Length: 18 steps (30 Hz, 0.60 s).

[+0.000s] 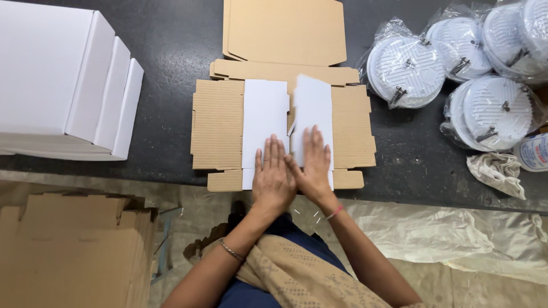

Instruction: The person places plastic-wrapped round LED ceiling light fixtures one at a time into white cardboard product boxes, folds the box flaps closed, and sets finished boxes aside on the workbench. They open each new box, insert a light fixture, and close the lid before reaching for the next fixture.

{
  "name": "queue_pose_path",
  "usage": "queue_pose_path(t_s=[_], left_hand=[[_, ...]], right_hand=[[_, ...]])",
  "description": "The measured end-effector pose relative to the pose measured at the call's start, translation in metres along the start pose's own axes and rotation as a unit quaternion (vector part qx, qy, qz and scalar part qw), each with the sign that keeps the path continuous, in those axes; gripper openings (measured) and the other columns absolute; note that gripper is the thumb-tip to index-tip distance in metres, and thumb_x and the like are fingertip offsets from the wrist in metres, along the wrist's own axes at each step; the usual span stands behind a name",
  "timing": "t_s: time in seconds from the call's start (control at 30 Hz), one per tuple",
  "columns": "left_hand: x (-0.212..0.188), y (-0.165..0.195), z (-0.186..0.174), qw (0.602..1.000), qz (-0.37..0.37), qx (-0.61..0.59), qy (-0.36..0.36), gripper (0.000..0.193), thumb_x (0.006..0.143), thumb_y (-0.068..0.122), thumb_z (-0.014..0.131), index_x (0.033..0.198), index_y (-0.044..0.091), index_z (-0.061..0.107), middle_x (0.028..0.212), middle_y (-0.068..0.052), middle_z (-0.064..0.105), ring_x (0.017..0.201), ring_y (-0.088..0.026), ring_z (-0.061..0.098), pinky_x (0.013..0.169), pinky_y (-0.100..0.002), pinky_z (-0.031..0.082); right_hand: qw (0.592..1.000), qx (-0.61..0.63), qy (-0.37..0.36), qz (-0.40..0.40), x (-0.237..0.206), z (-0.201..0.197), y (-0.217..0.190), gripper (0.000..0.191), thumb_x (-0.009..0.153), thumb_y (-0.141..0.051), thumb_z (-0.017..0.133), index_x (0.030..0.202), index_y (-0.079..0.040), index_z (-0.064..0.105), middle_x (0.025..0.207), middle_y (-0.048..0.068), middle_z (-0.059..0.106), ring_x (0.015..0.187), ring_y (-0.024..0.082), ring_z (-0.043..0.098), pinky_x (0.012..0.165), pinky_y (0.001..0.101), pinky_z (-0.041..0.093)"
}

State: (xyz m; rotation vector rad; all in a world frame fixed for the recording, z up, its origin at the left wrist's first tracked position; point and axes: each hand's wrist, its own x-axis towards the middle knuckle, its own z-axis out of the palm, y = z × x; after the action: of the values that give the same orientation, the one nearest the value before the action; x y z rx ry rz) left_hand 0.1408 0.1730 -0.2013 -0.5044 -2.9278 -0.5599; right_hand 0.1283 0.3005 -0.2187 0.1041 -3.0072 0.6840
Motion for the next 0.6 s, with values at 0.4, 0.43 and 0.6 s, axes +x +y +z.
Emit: queue_pose_path(t_s=[0.4,0.43,0.6], left_hand=[[0.109,-0.093,-0.029,0.856,-0.199,-0.443,0.176,0.063,0.113,0.050,0.049,0.141,-0.006,0.048,0.133,-0.022,0.050,0.120,-0.032,0.050,0.101,-0.044,0.042],[0.118,-0.095,-0.029,0.815,-0.253,-0.497,0.157,0.060,0.110,0.049,0.050,0.137,-0.004,0.051,0.122,-0.017,0.054,0.108,-0.028,0.053,0.094,-0.041,0.045],[0.144,-0.100,-0.045,0.614,-0.292,-0.727,0.098,0.054,0.107,0.033,0.069,0.115,-0.017,0.051,0.102,-0.015,0.059,0.085,-0.023,0.056,0.072,-0.039,0.051]], right_hand=[[0.854,0.475,0.160,0.139,0.093,-0.059,0.047,0.035,0.113,-0.033,0.044,0.121,-0.004,0.062,0.111,0.004,0.061,0.098,0.015,0.054,0.085,0.0277,0.046],[0.815,0.539,0.150,0.152,0.106,-0.058,0.046,0.032,0.113,-0.034,0.046,0.115,-0.006,0.062,0.101,0.002,0.058,0.088,0.013,0.051,0.076,0.0264,0.044],[0.732,0.660,0.076,0.154,0.120,-0.070,0.045,0.020,0.108,-0.027,0.062,0.105,-0.007,0.063,0.086,-0.001,0.052,0.071,0.008,0.045,0.058,0.0243,0.037]])
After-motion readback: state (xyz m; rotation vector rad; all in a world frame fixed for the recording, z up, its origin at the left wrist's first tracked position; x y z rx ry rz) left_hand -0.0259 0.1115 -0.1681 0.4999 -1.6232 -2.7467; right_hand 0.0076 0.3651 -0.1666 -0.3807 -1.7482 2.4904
